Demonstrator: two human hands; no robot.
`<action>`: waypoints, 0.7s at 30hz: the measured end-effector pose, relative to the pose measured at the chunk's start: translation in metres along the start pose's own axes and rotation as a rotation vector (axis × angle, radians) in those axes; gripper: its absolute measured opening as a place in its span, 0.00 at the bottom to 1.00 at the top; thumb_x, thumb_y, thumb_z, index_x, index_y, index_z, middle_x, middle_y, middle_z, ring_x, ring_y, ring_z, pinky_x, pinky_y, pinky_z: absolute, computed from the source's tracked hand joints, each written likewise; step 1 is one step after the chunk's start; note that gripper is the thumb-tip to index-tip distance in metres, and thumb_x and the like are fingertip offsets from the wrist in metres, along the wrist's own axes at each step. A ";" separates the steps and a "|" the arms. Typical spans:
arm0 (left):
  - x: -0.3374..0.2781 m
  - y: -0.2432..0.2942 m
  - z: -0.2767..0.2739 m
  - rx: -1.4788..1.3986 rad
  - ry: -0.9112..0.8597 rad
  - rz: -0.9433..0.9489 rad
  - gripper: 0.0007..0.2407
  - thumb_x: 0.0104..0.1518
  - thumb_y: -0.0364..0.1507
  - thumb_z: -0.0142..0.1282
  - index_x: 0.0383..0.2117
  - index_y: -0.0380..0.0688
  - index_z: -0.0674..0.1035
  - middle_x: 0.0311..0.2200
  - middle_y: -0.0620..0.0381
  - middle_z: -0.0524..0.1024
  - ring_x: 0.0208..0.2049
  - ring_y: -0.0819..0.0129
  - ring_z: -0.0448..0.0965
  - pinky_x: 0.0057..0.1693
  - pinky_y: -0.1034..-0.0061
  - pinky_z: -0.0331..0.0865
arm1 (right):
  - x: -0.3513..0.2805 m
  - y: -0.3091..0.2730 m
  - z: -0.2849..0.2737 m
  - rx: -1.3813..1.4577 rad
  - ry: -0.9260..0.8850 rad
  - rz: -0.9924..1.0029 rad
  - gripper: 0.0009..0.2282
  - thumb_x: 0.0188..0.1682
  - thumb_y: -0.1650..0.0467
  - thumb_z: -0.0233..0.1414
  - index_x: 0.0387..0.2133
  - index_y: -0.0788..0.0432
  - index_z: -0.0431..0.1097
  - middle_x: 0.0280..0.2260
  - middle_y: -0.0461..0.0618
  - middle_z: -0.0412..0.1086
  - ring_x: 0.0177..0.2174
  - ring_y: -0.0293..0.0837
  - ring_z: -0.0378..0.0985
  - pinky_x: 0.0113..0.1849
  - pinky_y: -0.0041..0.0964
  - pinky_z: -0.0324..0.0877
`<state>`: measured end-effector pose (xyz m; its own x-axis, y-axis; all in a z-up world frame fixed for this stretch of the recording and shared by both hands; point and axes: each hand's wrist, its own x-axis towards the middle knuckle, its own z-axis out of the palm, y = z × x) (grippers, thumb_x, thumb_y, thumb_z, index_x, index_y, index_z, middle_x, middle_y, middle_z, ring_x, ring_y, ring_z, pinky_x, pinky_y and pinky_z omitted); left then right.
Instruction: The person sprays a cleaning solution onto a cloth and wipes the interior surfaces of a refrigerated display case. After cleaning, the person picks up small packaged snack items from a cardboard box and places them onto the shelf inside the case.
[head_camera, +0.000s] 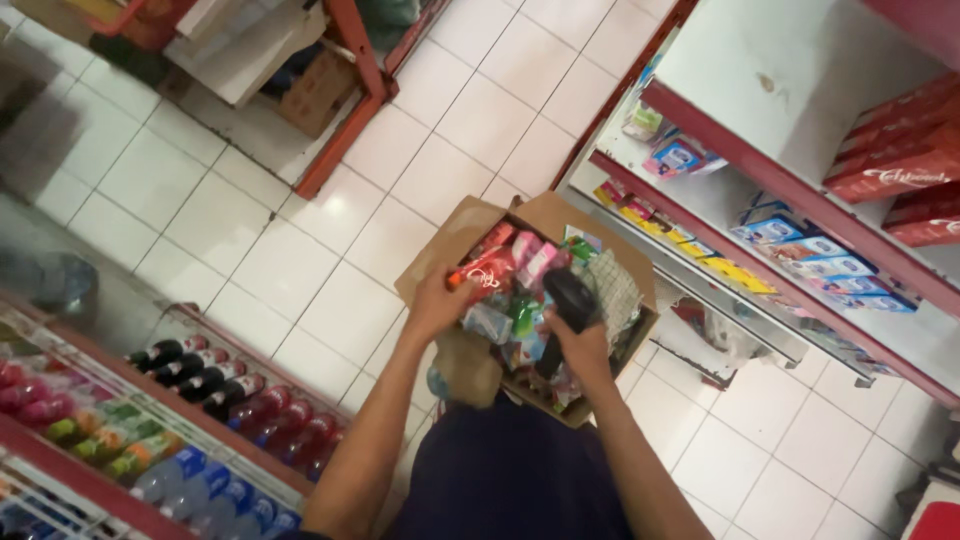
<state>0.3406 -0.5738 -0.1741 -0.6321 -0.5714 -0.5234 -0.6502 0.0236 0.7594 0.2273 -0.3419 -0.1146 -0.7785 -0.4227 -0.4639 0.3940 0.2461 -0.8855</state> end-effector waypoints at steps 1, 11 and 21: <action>-0.015 -0.004 -0.005 -0.258 -0.089 0.015 0.19 0.57 0.37 0.60 0.51 0.41 0.76 0.42 0.42 0.80 0.42 0.56 0.82 0.49 0.64 0.77 | -0.003 -0.001 0.002 0.036 0.002 -0.010 0.14 0.46 0.72 0.61 0.43 0.69 0.73 0.34 0.55 0.76 0.30 0.43 0.82 0.34 0.37 0.78; -0.092 0.024 -0.017 -1.035 -0.602 -0.062 0.17 0.63 0.36 0.54 0.54 0.40 0.74 0.48 0.53 0.79 0.48 0.64 0.81 0.50 0.64 0.79 | -0.014 -0.038 0.027 0.073 -0.039 -0.235 0.22 0.46 0.70 0.62 0.54 0.61 0.70 0.47 0.45 0.76 0.45 0.38 0.78 0.47 0.35 0.74; -0.104 0.079 0.013 -0.601 -0.465 0.230 0.22 0.58 0.30 0.63 0.58 0.42 0.69 0.36 0.52 0.76 0.29 0.67 0.73 0.35 0.73 0.68 | -0.029 -0.033 0.007 -0.057 0.152 -0.230 0.18 0.46 0.69 0.65 0.49 0.62 0.73 0.41 0.49 0.77 0.39 0.39 0.79 0.43 0.36 0.75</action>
<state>0.3493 -0.5024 -0.0647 -0.9202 -0.2018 -0.3353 -0.2267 -0.4235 0.8771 0.2407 -0.3439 -0.0721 -0.9102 -0.3388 -0.2383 0.1738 0.2098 -0.9622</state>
